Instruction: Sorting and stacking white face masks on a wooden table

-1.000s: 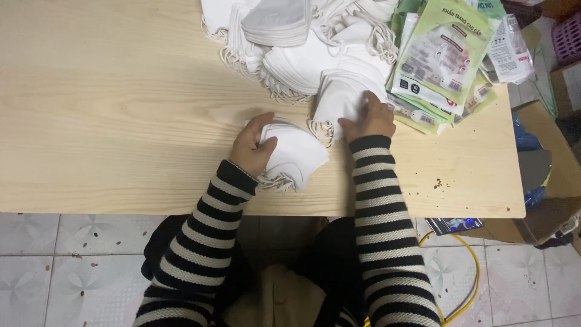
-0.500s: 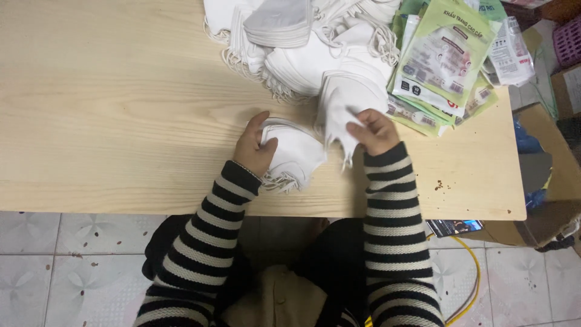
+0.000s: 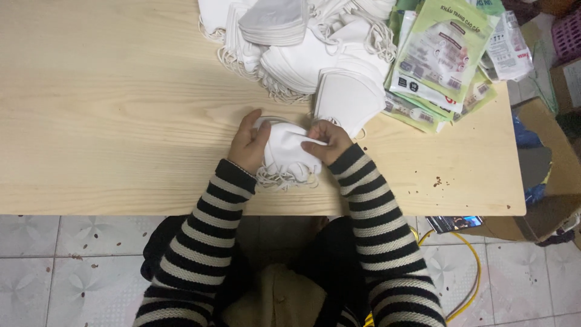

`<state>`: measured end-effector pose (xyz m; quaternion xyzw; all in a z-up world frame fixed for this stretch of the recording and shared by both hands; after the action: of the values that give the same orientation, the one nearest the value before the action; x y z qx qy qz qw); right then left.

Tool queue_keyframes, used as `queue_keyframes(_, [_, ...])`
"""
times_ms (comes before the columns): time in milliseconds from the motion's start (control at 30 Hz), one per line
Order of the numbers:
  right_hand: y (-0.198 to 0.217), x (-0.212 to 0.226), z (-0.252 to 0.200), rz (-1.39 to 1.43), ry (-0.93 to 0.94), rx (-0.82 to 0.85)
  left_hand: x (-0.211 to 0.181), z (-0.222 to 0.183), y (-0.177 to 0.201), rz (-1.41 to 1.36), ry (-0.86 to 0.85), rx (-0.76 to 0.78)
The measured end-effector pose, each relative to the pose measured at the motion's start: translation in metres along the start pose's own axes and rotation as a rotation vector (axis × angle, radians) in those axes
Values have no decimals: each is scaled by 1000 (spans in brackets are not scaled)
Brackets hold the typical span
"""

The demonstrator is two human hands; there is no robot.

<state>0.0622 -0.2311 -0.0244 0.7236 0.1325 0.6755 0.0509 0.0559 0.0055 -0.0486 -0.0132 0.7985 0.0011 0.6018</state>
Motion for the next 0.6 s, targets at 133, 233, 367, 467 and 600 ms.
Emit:
queue_keyframes(133, [4, 26, -7, -68, 47, 14, -30, -20, -4, -27, -109, -7])
queue_keyframes(233, [13, 59, -11, -82, 104, -21, -35, -22, -3, -81, -147, 11])
queue_keyframes(367, [69, 49, 2, -689, 327, -697, -47, -14, 0, 32, -218, -4])
queue_keyframes(467, [87, 14, 18, -1033, 229, -639, -43, -17, 0, 136, -417, -59])
queue_keyframes(600, [90, 31, 23, -1034, -145, -508, -78, -42, -7, 121, -443, -11])
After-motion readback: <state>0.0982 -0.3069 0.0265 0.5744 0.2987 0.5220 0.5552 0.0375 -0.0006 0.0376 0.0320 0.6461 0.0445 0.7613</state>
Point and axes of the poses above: each hand's wrist, its own z-axis towards the middle knuckle, its own y-axis out of the back of the hand, x = y × z, the point moved 5 cm from there along z, towards the middle knuckle, and after that the axes turned 6 degrees about -x, right-handed, at the moved point
